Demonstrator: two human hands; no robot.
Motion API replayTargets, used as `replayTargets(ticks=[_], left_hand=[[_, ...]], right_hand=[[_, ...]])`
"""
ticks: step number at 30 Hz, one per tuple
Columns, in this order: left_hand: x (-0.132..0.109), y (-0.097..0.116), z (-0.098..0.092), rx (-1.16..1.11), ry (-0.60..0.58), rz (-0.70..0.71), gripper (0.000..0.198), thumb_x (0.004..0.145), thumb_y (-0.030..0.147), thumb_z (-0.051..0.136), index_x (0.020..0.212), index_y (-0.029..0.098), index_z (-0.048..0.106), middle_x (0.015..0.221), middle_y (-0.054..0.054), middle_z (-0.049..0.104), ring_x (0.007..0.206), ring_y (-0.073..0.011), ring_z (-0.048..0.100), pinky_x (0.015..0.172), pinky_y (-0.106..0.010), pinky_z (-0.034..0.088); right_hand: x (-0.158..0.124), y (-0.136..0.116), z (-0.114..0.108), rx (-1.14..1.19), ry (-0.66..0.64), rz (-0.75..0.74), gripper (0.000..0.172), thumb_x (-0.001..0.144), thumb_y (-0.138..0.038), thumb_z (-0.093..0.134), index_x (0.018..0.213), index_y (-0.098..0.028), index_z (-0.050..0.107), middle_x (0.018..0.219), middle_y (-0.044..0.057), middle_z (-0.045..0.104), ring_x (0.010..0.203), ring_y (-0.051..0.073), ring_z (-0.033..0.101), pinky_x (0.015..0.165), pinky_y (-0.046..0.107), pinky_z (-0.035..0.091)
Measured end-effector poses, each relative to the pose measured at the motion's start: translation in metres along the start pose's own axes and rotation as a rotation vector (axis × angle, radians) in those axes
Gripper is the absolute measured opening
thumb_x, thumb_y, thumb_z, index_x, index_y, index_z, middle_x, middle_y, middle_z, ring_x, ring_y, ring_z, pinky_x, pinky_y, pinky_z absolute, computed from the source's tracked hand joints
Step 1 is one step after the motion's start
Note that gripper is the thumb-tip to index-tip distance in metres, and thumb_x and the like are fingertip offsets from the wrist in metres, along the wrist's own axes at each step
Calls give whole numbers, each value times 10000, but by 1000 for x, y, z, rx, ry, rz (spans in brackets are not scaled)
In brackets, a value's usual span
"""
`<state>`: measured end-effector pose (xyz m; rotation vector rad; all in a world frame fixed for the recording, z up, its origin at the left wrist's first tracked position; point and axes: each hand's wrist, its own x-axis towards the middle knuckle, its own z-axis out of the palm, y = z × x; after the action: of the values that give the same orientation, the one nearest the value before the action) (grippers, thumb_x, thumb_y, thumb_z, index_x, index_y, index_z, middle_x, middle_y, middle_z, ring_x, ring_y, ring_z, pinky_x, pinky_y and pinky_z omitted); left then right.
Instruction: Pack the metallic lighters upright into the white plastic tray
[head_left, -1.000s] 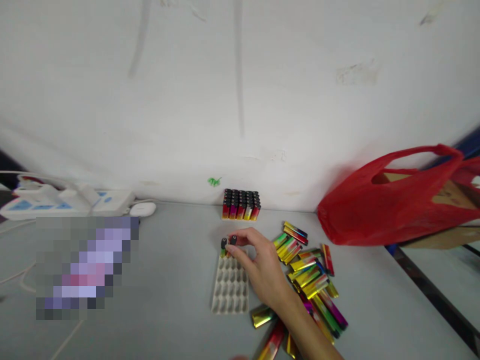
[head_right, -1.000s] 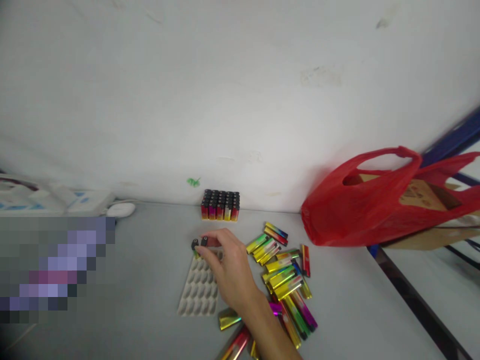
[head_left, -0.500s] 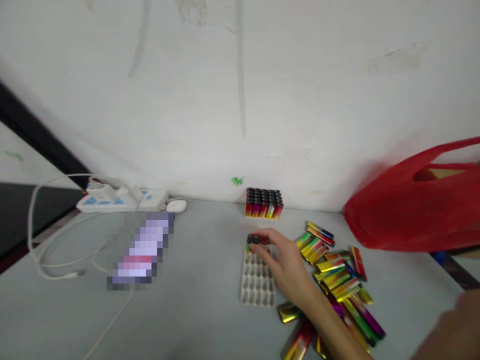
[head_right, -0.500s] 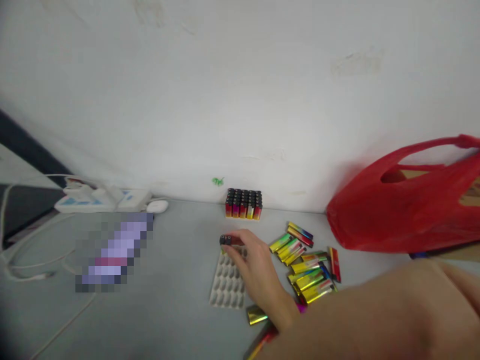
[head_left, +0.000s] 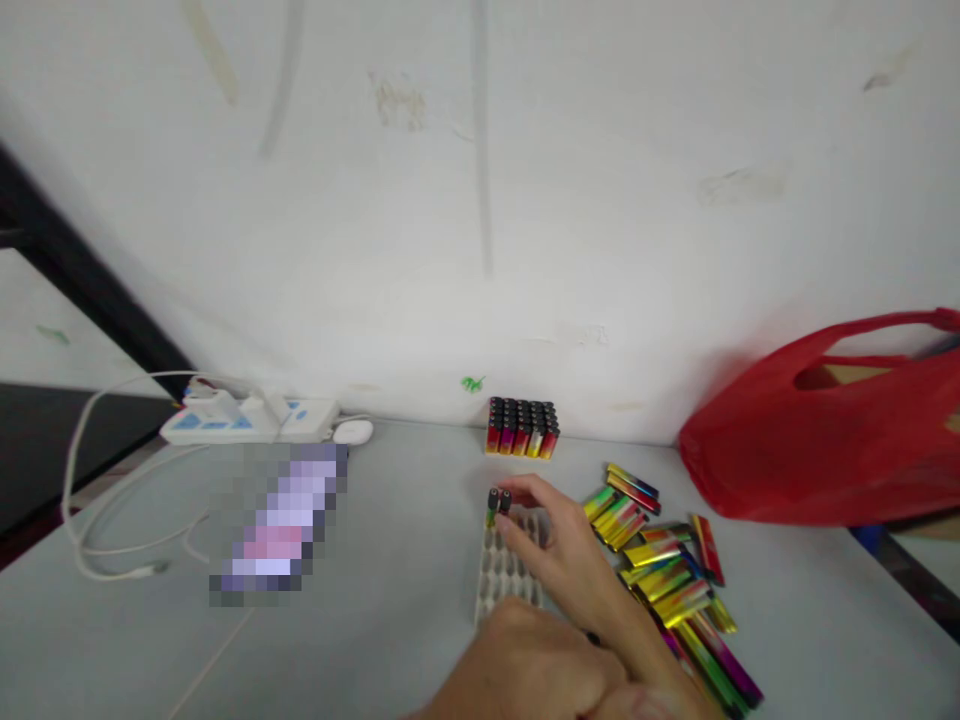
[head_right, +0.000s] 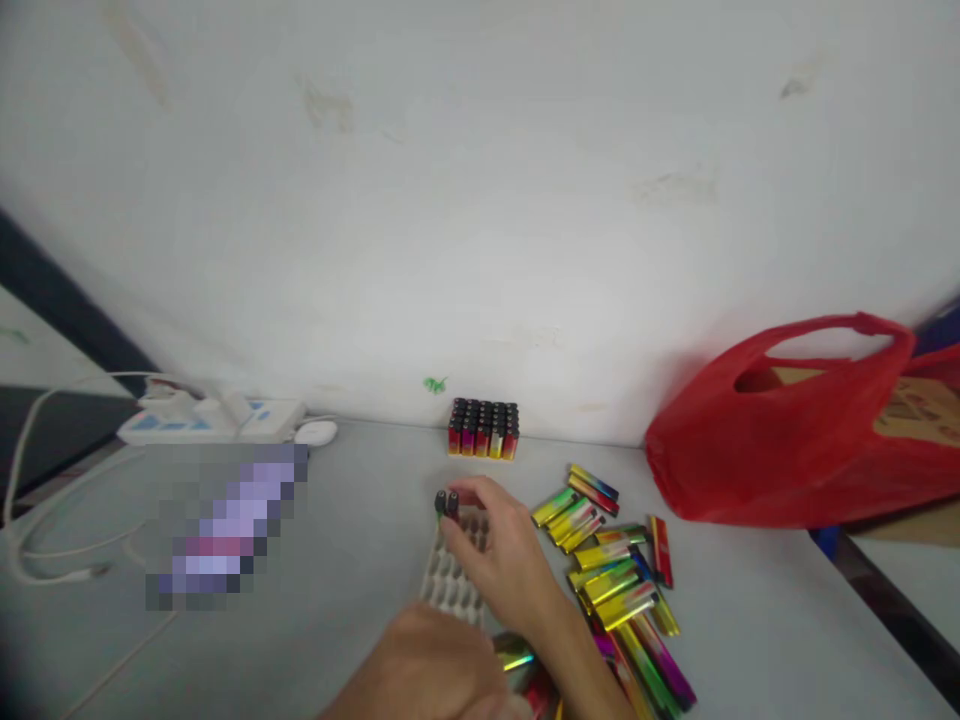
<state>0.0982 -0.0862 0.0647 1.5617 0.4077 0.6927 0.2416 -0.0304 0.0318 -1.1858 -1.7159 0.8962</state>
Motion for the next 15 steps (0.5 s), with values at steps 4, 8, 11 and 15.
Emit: replayTargets(ticks=[4, 8, 11, 15], left_hand=[[2, 14, -51, 587, 473, 141, 444, 1117, 405, 510, 697, 263, 488, 574, 47, 479, 512, -160, 484, 587, -322, 403], [12, 0, -98, 595, 750, -33, 397, 1179, 460, 283, 884, 273, 472, 703, 57, 568, 557, -153, 555, 566, -265, 450], [18, -23, -125, 714, 734, -162, 413, 1168, 456, 196, 869, 281, 420, 657, 59, 554, 520, -167, 545, 559, -268, 425], [11, -45, -144, 874, 661, -247, 312, 1074, 407, 439, 797, 274, 489, 571, 40, 521, 523, -208, 519, 613, -315, 315]], right_hand=[[3, 6, -16, -35, 28, -33, 363, 1049, -420, 696, 1373, -257, 707, 1297, 71, 796, 1198, 263, 735, 1066, 403, 555], [12, 24, -50, -347, 311, 78, 391, 1117, -485, 486, 1249, -226, 748, 1130, 84, 832, 1038, 263, 775, 939, 372, 590], [14, 46, -79, -517, 453, 181, 388, 1067, -420, 484, 1192, -170, 753, 1125, 163, 813, 1063, 335, 747, 979, 456, 551], [7, 73, -105, -754, 498, 335, 382, 986, -338, 520, 1183, -135, 775, 1165, 236, 778, 1156, 433, 671, 1029, 563, 475]])
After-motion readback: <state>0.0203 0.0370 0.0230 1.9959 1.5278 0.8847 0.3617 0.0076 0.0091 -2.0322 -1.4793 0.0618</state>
